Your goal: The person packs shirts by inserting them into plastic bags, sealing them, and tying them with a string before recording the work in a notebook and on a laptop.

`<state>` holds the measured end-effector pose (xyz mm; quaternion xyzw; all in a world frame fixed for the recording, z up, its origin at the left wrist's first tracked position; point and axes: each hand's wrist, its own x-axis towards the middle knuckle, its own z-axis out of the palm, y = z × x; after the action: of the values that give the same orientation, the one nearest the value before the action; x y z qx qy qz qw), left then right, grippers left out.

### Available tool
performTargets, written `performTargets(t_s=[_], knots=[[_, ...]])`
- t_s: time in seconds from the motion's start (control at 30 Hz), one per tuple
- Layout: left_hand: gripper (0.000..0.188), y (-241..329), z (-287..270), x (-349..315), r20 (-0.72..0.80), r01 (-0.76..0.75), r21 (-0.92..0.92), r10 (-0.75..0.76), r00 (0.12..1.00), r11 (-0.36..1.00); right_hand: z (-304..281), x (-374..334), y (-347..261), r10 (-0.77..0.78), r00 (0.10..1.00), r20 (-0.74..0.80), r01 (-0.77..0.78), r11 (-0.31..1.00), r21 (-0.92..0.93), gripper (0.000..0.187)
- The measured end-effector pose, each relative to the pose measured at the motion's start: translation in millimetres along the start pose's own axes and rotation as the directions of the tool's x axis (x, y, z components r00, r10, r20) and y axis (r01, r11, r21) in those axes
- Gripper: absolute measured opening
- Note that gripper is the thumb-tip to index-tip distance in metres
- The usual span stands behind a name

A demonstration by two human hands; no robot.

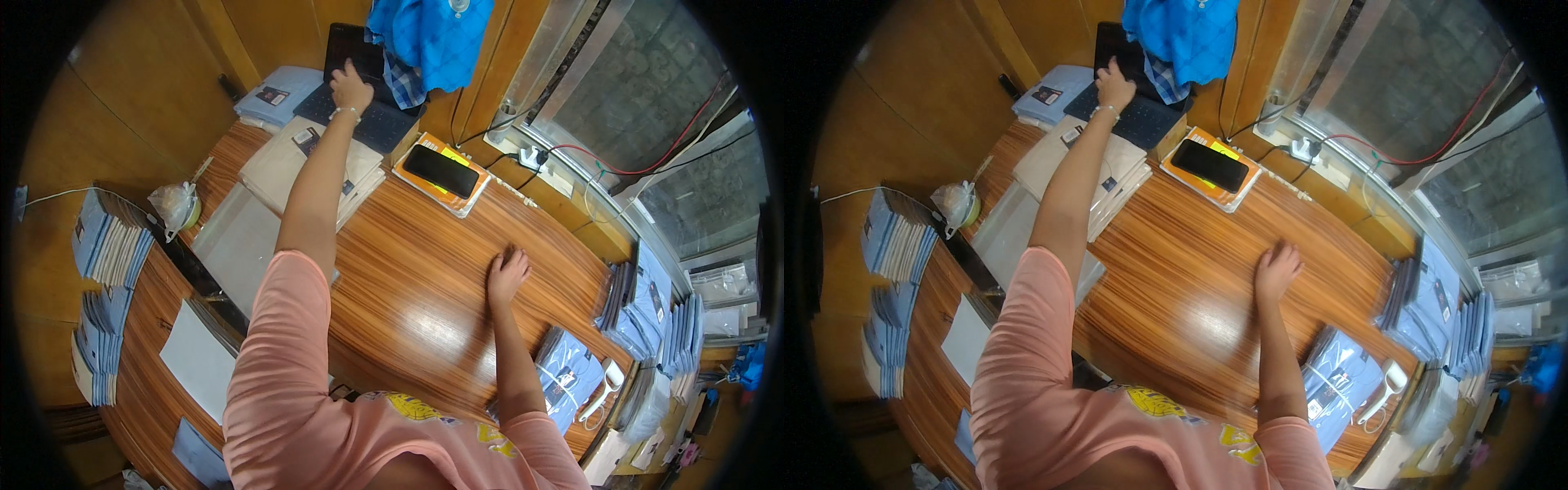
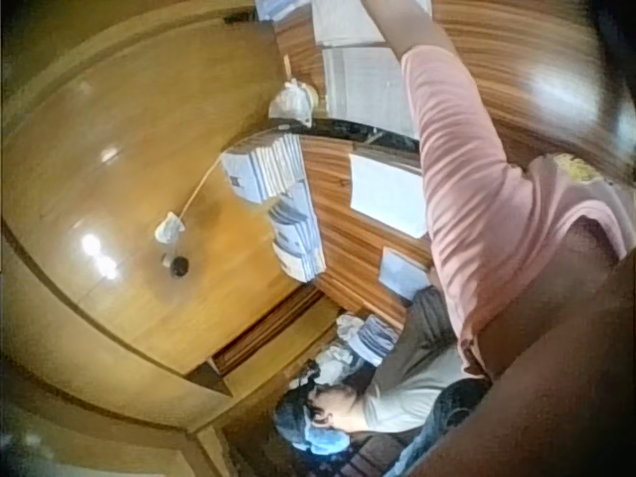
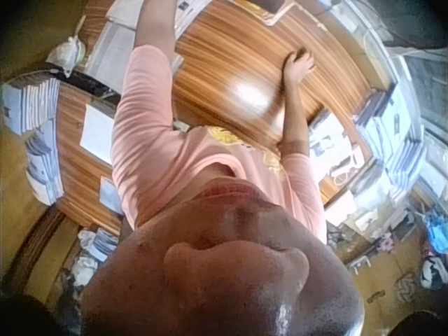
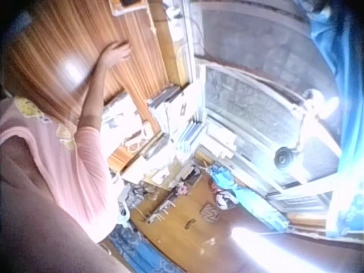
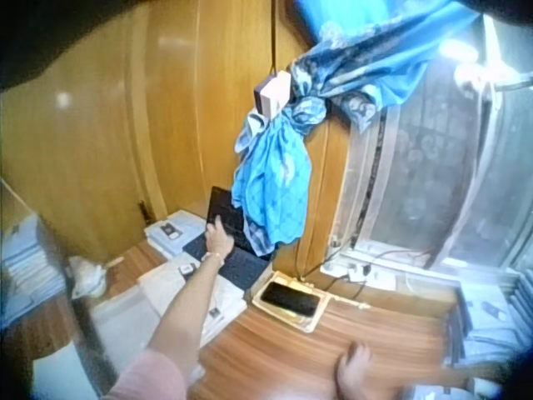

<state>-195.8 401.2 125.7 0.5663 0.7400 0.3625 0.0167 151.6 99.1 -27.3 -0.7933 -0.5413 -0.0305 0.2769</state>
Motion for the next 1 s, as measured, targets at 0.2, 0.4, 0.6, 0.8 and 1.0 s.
performTargets(t_s=[0.2, 0.4, 0.6, 0.8, 1.0], knots=[[0.069, -29, 4, 46, -0.005, 0.098, 0.008, -0.098, 0.995, 0.995, 3, 0, 10, 0.007, 1.000, -0.016, -0.007, 1.000, -0.005, 0.044], [0.066, -52, 7, 83, -0.057, 0.075, -0.016, -0.076, 0.996, 0.997, 1, 0, 0, 0.003, 1.000, 0.020, -0.002, 1.000, -0.017, 0.044], [0.065, -37, 17, 72, -0.204, 0.027, -0.079, -0.043, 0.978, 0.996, -2, 0, 1, 0.005, 1.000, 0.015, -0.005, 0.999, -0.049, 0.041], [0.066, -33, 23, 68, -0.229, -0.002, -0.005, 0.000, 0.973, 1.000, -1, 1, 0, -0.011, 1.000, 0.002, 0.011, 0.999, -0.033, 0.043], [0.068, -28, 22, 68, -0.251, 0.016, -0.068, -0.033, 0.967, 0.998, -1, 3, 0, -0.010, 1.000, -0.003, 0.010, 1.000, -0.026, 0.042]])
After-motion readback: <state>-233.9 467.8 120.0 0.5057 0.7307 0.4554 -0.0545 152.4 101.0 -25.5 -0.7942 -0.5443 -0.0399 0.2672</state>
